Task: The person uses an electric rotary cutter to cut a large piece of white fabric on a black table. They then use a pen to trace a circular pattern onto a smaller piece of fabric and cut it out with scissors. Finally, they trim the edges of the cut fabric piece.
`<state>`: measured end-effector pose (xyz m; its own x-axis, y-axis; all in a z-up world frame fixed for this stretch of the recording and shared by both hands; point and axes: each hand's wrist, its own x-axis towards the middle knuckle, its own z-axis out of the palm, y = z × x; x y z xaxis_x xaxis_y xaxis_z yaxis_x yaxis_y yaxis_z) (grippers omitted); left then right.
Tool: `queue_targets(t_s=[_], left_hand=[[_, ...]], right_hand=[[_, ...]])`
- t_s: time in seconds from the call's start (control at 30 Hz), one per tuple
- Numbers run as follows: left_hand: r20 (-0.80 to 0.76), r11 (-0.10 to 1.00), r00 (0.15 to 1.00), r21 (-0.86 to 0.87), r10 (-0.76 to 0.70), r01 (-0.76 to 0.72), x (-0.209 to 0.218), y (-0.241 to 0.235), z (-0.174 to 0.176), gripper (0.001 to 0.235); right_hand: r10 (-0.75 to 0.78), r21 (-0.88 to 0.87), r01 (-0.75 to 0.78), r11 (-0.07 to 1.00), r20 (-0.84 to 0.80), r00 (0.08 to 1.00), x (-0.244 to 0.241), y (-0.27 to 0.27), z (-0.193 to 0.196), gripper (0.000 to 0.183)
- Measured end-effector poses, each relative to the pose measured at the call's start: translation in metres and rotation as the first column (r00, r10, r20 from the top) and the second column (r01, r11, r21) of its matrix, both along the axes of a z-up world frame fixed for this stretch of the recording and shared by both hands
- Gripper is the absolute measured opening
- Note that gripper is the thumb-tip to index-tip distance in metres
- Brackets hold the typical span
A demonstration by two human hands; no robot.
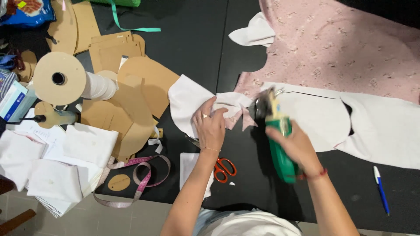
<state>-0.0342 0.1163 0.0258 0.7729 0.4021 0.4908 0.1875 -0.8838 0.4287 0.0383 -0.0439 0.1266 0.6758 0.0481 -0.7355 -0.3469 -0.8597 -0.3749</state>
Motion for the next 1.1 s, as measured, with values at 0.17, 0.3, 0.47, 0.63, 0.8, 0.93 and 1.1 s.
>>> queue_targets(t_s=[0.17, 0.3, 0.47, 0.63, 0.8, 0.93, 1.1], left_hand=[[0.015, 0.942, 0.942, 0.024, -0.334, 0.334, -0.008, -0.041, -0.001, 0.011], [-0.331, 0.645, 0.628, 0.072, -0.705, 0.761, -0.001, -0.074, -0.028, 0.039], [-0.528, 0.524, 0.567, 0.249, -0.632, 0.815, 0.033, -0.093, -0.018, 0.042], [-0.451, 0.355, 0.477, 0.331, -0.754, 0.874, 0.025, -0.105, -0.011, 0.027], [-0.421, 0.364, 0.443, 0.257, -0.792, 0.895, -0.046, -0.125, -0.006, 0.022], [-0.539, 0.411, 0.361, 0.029, -0.761, 0.911, -0.082, -0.145, 0.016, 0.011], [-0.21, 0.704, 0.672, -0.195, -0.71, 0.683, -0.072, -0.177, 0.027, 0.021]], right_hand=[[-0.077, -0.132, 0.059, 0.99, -0.13, 0.989, -0.043, -0.096, 0.01, 0.085], [-0.341, -0.161, 0.324, 0.932, -0.09, 0.936, -0.074, -0.175, 0.009, 0.052], [-0.444, -0.195, 0.424, 0.884, -0.074, 0.893, -0.097, -0.237, 0.01, 0.056], [-0.497, -0.253, 0.455, 0.854, -0.133, 0.857, -0.102, -0.252, 0.009, 0.086], [-0.387, -0.134, 0.374, 0.918, -0.081, 0.919, -0.111, -0.262, 0.001, 0.051], [-0.315, -0.172, 0.291, 0.941, -0.135, 0.939, -0.111, -0.259, -0.004, 0.051], [-0.102, -0.147, 0.088, 0.985, -0.086, 0.991, -0.105, -0.243, -0.014, 0.052]])
